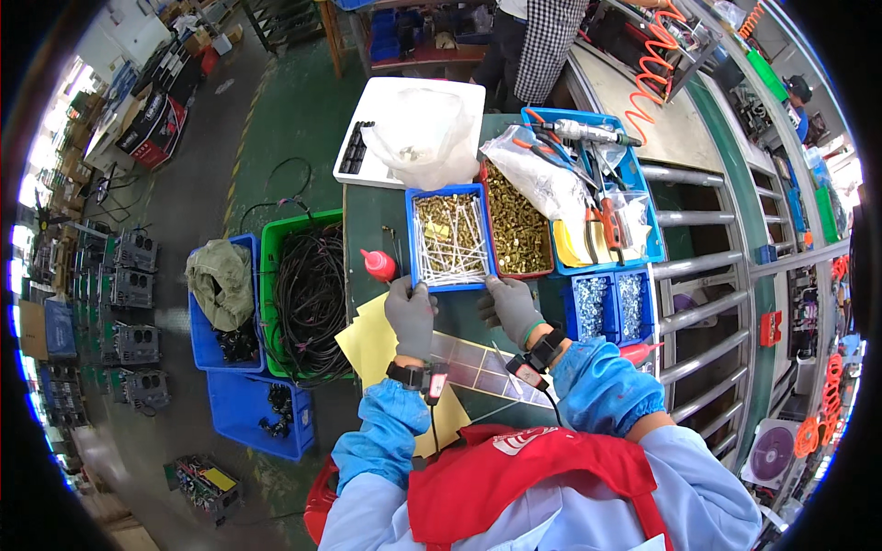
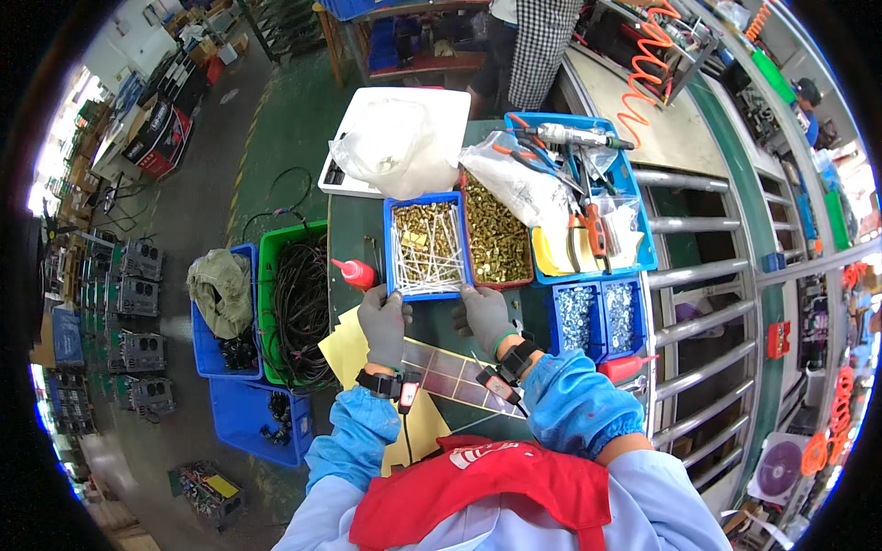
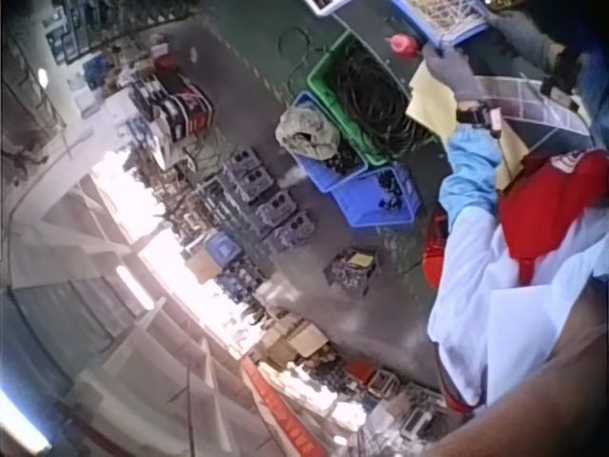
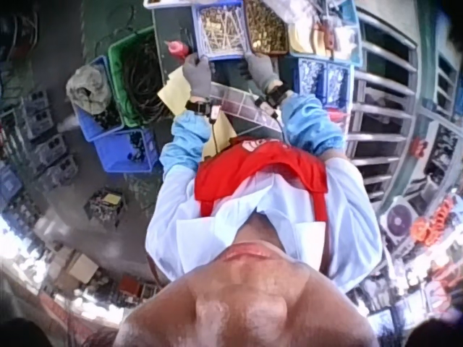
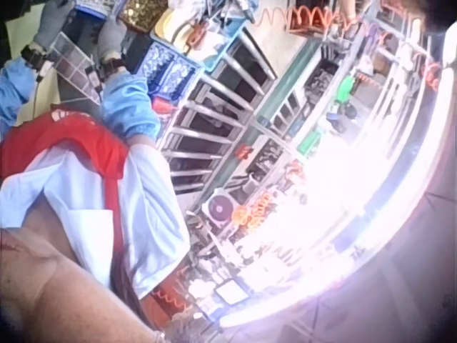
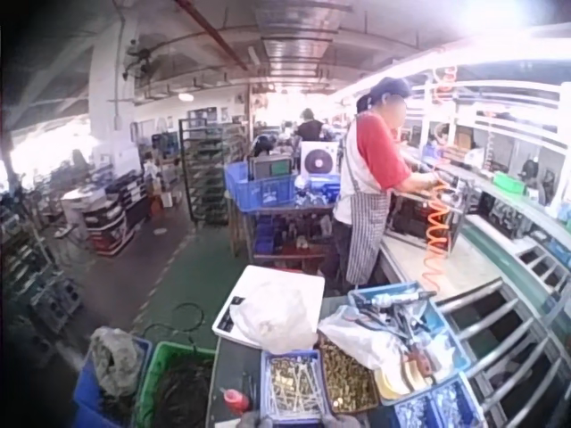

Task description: Assembling the chassis and internal components of an electronic power unit using a pneumatic screwdriver.

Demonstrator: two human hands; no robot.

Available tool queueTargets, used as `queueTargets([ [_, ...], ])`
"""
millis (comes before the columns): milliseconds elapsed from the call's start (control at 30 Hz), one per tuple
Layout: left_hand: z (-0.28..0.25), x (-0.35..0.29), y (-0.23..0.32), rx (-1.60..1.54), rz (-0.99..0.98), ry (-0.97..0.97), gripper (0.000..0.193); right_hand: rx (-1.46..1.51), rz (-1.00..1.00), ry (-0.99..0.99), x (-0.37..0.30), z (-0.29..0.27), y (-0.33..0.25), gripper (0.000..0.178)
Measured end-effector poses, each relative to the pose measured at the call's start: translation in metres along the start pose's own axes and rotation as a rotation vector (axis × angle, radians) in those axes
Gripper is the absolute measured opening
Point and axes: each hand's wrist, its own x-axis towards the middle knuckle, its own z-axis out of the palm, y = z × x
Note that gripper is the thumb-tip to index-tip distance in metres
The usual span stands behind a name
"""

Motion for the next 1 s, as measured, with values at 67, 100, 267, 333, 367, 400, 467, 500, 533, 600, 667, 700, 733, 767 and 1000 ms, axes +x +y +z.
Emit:
queueTargets([
  [67,0.002,-0.001,0.001,0.008,0.009,0.017,0.016,0.039,-0.011,0.03,0.001,0.001,0.004,0.031],
  [100,0.004,0.0,0.002,-0.001,0.008,0.033,0.018,0.067,-0.012,0.049,0.002,0.002,0.005,0.032],
  [267,0.01,0.007,0.006,0.007,0.042,0.063,0.021,0.126,-0.057,0.049,0.001,0.009,0.002,0.033],
  [333,0.009,0.009,0.006,0.072,0.056,0.038,0.02,0.075,-0.036,0.039,-0.004,0.01,-0.001,0.033],
  [367,0.007,0.01,0.006,0.065,0.066,0.049,0.02,0.06,-0.03,0.03,-0.008,0.008,-0.003,0.031],
  [400,0.004,0.009,0.005,-0.011,0.017,0.0,0.021,0.069,-0.034,0.018,-0.011,0.005,-0.005,0.031],
  [467,-0.001,0.002,0.001,-0.085,-0.035,-0.054,0.022,-0.172,-0.077,-0.05,-0.019,-0.007,-0.009,0.03],
  [500,-0.003,-0.002,-0.001,-0.122,-0.056,-0.05,0.022,-0.207,-0.143,0.014,-0.022,-0.015,-0.011,0.027],
  [533,-0.004,-0.007,-0.004,-0.165,-0.089,-0.059,0.022,-0.233,-0.219,0.102,-0.024,-0.025,-0.013,0.024],
  [600,-0.005,-0.02,-0.009,-0.178,-0.102,-0.06,0.019,-0.136,-0.293,0.189,-0.027,-0.051,-0.018,0.022],
  [667,-0.006,-0.035,-0.016,-0.077,-0.122,-0.222,0.015,-0.167,-0.356,0.259,-0.032,-0.081,-0.016,0.021],
  [700,-0.003,-0.042,-0.02,-0.03,-0.102,-0.305,0.014,-0.25,-0.317,0.258,-0.037,-0.096,-0.012,0.021],
  [733,0.0,-0.048,-0.024,-0.036,-0.102,-0.315,0.014,-0.246,-0.295,0.254,-0.04,-0.103,-0.004,0.021],
  [767,0.005,-0.053,-0.028,0.045,-0.074,-0.42,0.013,-0.47,-0.338,0.223,-0.043,-0.105,0.005,0.021],
  [1000,0.04,-0.074,-0.048,0.581,0.301,-0.649,0.024,-1.245,-0.424,0.303,-0.003,-0.079,0.036,0.025],
])
